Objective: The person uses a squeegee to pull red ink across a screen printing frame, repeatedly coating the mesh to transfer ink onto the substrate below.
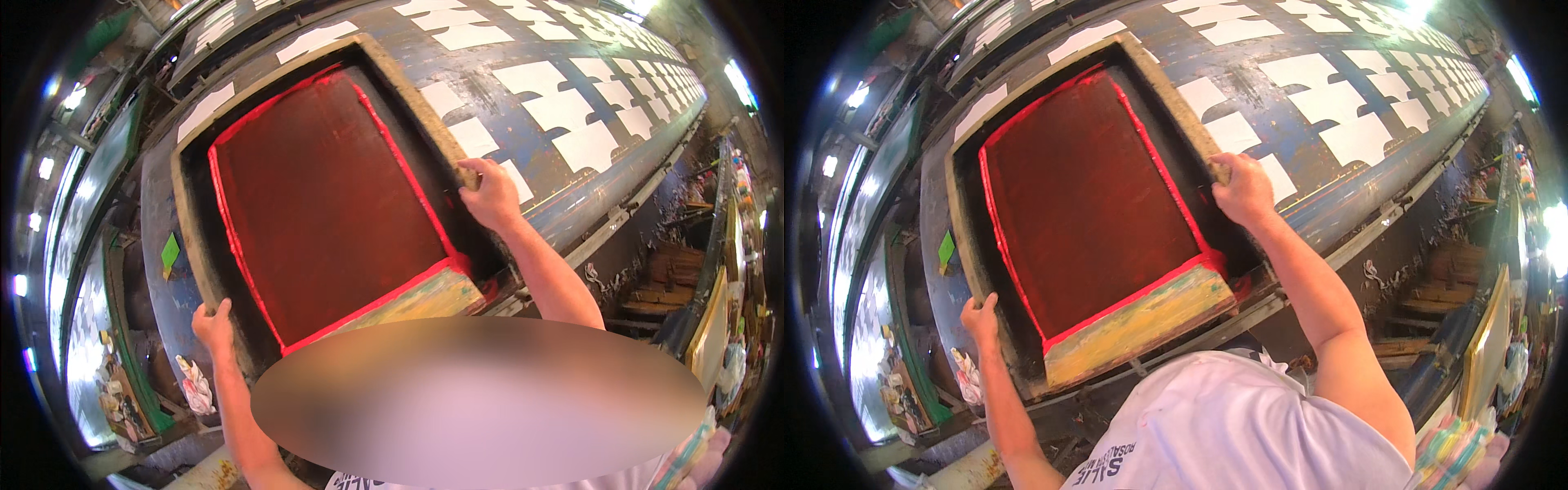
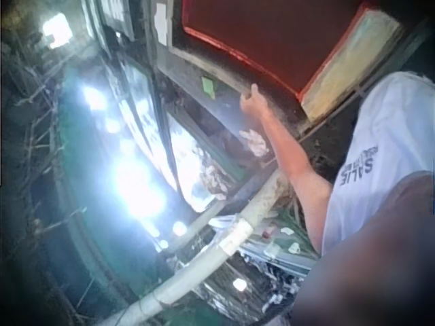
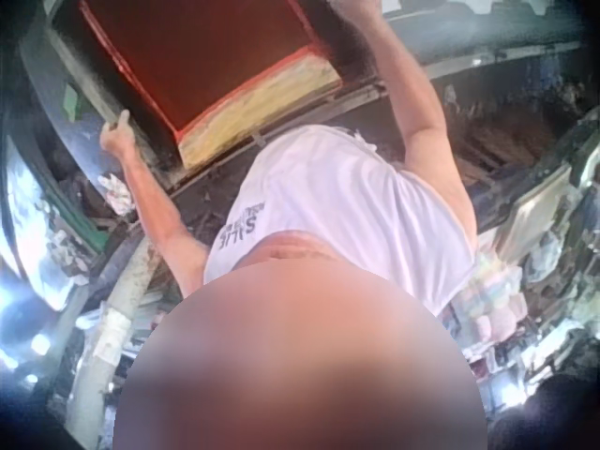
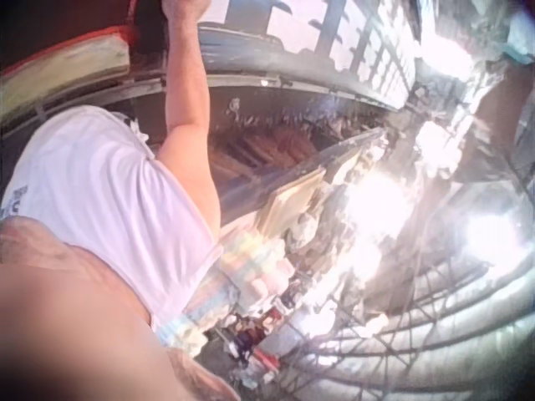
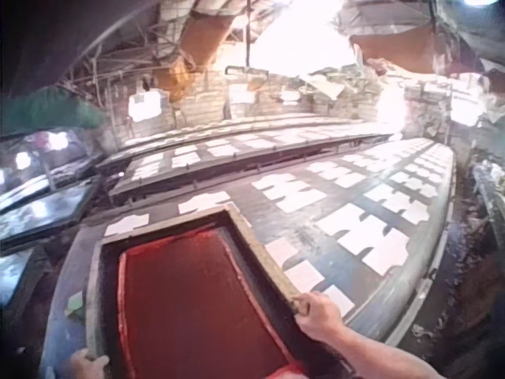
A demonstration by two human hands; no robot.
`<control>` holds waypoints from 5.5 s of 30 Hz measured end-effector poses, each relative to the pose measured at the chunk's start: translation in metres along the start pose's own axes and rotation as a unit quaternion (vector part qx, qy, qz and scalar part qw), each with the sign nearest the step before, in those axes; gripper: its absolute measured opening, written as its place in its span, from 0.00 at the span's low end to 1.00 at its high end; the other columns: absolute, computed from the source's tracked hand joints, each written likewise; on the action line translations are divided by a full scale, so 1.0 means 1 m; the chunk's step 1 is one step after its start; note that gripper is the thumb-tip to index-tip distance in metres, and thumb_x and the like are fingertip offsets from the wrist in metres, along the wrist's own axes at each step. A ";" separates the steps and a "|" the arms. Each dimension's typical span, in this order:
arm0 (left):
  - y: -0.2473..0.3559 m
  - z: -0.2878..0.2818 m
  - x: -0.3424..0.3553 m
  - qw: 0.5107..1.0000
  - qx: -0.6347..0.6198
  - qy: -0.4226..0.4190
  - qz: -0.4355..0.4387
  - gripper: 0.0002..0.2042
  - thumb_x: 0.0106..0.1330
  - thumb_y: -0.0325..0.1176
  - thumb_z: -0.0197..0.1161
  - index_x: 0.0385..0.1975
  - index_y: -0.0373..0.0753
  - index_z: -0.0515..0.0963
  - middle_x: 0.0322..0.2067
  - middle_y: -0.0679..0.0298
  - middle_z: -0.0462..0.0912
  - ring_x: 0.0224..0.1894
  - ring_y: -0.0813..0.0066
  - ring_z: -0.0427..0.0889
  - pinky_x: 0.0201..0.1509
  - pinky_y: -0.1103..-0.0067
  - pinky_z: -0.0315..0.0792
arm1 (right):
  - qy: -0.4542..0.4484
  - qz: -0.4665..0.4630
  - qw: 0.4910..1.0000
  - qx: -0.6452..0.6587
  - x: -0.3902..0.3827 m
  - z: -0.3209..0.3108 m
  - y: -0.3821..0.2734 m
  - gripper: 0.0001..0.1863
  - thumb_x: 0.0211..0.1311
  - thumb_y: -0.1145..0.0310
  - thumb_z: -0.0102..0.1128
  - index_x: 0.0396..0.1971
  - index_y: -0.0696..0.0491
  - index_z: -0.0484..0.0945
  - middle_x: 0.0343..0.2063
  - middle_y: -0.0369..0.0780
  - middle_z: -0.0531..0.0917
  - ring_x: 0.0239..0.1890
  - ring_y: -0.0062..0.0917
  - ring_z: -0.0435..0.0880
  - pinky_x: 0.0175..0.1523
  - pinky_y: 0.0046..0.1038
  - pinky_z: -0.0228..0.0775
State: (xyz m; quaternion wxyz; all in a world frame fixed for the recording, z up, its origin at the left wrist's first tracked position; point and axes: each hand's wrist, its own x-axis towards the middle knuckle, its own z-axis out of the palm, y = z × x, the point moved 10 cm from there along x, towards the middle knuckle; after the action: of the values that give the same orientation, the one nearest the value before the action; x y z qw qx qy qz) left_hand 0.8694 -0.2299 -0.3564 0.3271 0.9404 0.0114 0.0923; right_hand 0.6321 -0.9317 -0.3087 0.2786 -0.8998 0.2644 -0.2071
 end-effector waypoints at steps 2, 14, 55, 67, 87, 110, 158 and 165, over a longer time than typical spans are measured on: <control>0.045 0.026 -0.019 1.000 0.021 0.013 0.012 0.19 0.61 0.37 0.87 0.46 0.32 0.94 0.44 0.50 0.94 0.48 0.50 0.92 0.59 0.59 0.82 | 0.009 0.019 1.000 0.009 0.020 -0.019 0.046 0.27 0.57 0.71 0.75 0.60 0.47 0.92 0.52 0.49 0.92 0.62 0.51 0.89 0.69 0.49 0.83; 0.199 0.154 -0.131 0.998 0.032 0.046 -0.022 0.22 0.60 0.42 0.86 0.46 0.32 0.90 0.47 0.46 0.88 0.53 0.40 0.87 0.61 0.53 0.80 | -0.028 0.069 0.995 0.060 0.073 -0.097 0.255 0.34 0.59 0.76 0.73 0.69 0.54 0.88 0.54 0.47 0.94 0.57 0.34 0.94 0.67 0.36 0.83; 0.223 0.199 -0.154 0.997 0.047 0.051 -0.045 0.31 0.67 0.47 0.81 0.67 0.36 0.86 0.60 0.45 0.86 0.63 0.39 0.85 0.72 0.51 0.80 | -0.247 -0.396 0.878 -0.108 -0.125 -0.085 0.016 0.27 0.63 0.77 0.69 0.64 0.49 0.88 0.55 0.40 0.92 0.59 0.40 0.90 0.64 0.46 0.82; 0.241 0.199 -0.158 0.998 0.060 0.012 0.020 0.26 0.75 0.40 0.74 0.72 0.46 0.86 0.61 0.54 0.83 0.66 0.49 0.82 0.70 0.55 0.80 | -0.333 -0.308 0.875 -0.167 -0.133 -0.062 -0.014 0.25 0.60 0.82 0.69 0.57 0.48 0.94 0.47 0.44 0.94 0.55 0.46 0.93 0.60 0.49 0.85; 0.249 0.204 -0.155 0.993 0.074 0.040 0.086 0.22 0.77 0.35 0.73 0.68 0.37 0.88 0.53 0.49 0.85 0.58 0.45 0.85 0.64 0.55 0.81 | -0.126 -0.393 0.895 -0.168 0.052 0.062 -0.016 0.25 0.63 0.75 0.71 0.60 0.41 0.91 0.50 0.39 0.91 0.57 0.40 0.92 0.64 0.45 0.82; 0.262 0.204 -0.157 0.989 0.106 0.037 0.094 0.23 0.76 0.29 0.72 0.70 0.34 0.85 0.56 0.48 0.85 0.59 0.44 0.85 0.64 0.56 0.82 | -0.161 -0.386 0.880 -0.225 0.374 0.192 -0.067 0.29 0.66 0.72 0.62 0.67 0.40 0.91 0.57 0.49 0.95 0.63 0.47 0.93 0.70 0.49 0.83; 0.221 0.208 -0.149 0.981 0.181 0.001 -0.068 0.29 0.76 0.59 0.74 0.51 0.32 0.90 0.52 0.41 0.90 0.58 0.38 0.89 0.65 0.49 0.80 | -0.119 -0.254 0.959 0.041 -0.063 -0.147 0.156 0.20 0.69 0.59 0.82 0.55 0.53 0.93 0.62 0.48 0.89 0.67 0.49 0.86 0.74 0.49 0.78; 0.215 0.211 -0.144 0.978 0.188 0.007 -0.090 0.29 0.76 0.60 0.75 0.49 0.33 0.90 0.51 0.43 0.90 0.57 0.38 0.89 0.65 0.50 0.80 | -0.038 -0.071 0.996 -0.049 0.029 -0.155 0.254 0.33 0.64 0.67 0.83 0.70 0.53 0.85 0.68 0.53 0.86 0.70 0.55 0.83 0.77 0.50 0.77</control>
State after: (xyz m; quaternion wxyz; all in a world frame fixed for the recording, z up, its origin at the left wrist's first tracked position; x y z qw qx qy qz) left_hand 0.7578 -0.5402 -0.4099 0.1514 0.9795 0.1157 0.0655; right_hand 0.4827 -1.1881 -0.3398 0.2285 -0.9361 0.1987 -0.1790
